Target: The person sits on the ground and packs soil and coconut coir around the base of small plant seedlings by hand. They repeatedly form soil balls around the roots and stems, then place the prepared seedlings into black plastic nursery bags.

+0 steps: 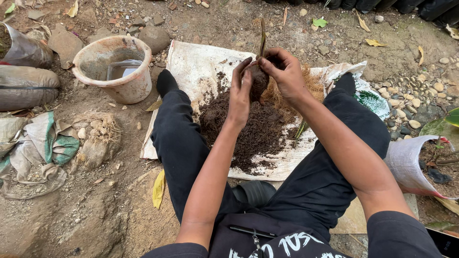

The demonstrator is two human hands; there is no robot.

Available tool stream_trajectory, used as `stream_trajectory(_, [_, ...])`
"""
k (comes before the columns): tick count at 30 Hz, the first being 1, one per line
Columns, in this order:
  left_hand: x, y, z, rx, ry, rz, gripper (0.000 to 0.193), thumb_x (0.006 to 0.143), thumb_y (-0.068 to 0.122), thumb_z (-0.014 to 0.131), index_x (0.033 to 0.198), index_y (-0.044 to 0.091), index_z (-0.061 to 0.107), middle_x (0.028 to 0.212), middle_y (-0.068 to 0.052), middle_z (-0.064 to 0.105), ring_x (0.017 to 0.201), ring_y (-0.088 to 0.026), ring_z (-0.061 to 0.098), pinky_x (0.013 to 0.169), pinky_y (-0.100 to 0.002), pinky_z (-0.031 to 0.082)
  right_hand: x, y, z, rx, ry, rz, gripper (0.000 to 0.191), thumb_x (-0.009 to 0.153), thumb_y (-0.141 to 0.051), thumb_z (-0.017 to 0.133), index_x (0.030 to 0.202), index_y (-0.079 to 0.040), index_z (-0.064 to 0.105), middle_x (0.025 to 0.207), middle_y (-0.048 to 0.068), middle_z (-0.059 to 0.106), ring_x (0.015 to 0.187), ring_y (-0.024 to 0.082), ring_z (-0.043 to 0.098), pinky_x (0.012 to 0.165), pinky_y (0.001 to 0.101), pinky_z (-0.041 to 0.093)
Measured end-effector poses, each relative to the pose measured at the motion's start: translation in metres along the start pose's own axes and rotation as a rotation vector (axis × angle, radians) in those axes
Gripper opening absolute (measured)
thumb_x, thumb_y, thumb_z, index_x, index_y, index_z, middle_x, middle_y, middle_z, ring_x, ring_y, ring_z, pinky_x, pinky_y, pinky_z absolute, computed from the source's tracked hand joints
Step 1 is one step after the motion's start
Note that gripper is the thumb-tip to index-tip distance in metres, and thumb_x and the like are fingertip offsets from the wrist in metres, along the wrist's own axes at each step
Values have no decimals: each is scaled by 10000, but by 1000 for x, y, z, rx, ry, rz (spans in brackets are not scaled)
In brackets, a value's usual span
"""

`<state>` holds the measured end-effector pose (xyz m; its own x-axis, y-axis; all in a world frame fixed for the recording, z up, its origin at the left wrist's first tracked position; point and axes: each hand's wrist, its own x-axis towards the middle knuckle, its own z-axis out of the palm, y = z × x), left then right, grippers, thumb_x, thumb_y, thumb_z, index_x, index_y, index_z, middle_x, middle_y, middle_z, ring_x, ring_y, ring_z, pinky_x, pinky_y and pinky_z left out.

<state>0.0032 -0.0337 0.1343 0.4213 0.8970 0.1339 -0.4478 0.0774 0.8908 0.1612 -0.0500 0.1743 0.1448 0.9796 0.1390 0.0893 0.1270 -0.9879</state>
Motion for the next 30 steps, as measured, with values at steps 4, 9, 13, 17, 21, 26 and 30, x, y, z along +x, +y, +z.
stream_trajectory(4, [-2, -6, 4, 38, -44, -15, 612, 1033, 486, 535, 1495, 105, 407, 1094, -121, 663, 838, -162, 706, 526, -260, 581, 1, -3, -3, -45, 6, 4, 233, 962, -228, 763, 1095, -53, 686, 982, 30, 707, 928, 124, 640, 885, 299, 541])
stream_trajectory(9, [-3, -6, 1, -57, -90, -29, 622, 1063, 385, 628, 1532, 30, 426, 1059, -122, 639, 757, -151, 642, 527, -255, 532, 2, -5, -7, 34, -6, 54, 255, 929, -230, 774, 1104, -63, 695, 992, 19, 712, 943, 122, 655, 890, 301, 558])
stream_trajectory(13, [0, -5, 0, -126, -127, -43, 653, 1000, 381, 624, 1498, 21, 401, 1142, -141, 631, 823, -193, 705, 583, -317, 634, 3, -10, -12, -41, -36, 58, 262, 935, -263, 772, 1089, -64, 698, 989, 24, 708, 949, 131, 657, 906, 321, 561])
stream_trajectory(17, [1, -8, 2, -326, -134, -85, 673, 1016, 531, 452, 1458, 23, 431, 1108, -177, 642, 786, -237, 761, 630, -361, 722, 0, -14, -11, -139, -52, 75, 264, 951, -292, 777, 1064, -62, 711, 964, 45, 691, 915, 146, 639, 893, 332, 549])
stream_trajectory(21, [1, -16, 0, -287, -54, -70, 564, 1111, 423, 483, 1463, -17, 461, 1119, -175, 630, 807, -203, 714, 555, -324, 624, -2, -15, -9, -181, -72, 21, 266, 939, -289, 766, 1081, -74, 703, 1004, 43, 707, 968, 145, 661, 924, 330, 548])
stream_trajectory(26, [2, -23, -5, -196, -54, -40, 538, 1128, 428, 455, 1483, 26, 489, 1066, -155, 634, 711, -190, 686, 508, -332, 608, -2, -9, -8, -211, -38, 36, 280, 935, -281, 763, 1119, -76, 705, 1021, 39, 727, 992, 166, 677, 943, 360, 552])
stream_trajectory(30, [4, -23, -6, -175, 11, -39, 610, 1109, 529, 352, 1495, 74, 478, 1041, -178, 675, 739, -223, 751, 650, -350, 708, 0, -2, -2, -237, -46, 33, 271, 984, -274, 726, 1135, -49, 723, 1130, 116, 710, 1029, 233, 664, 975, 427, 571])
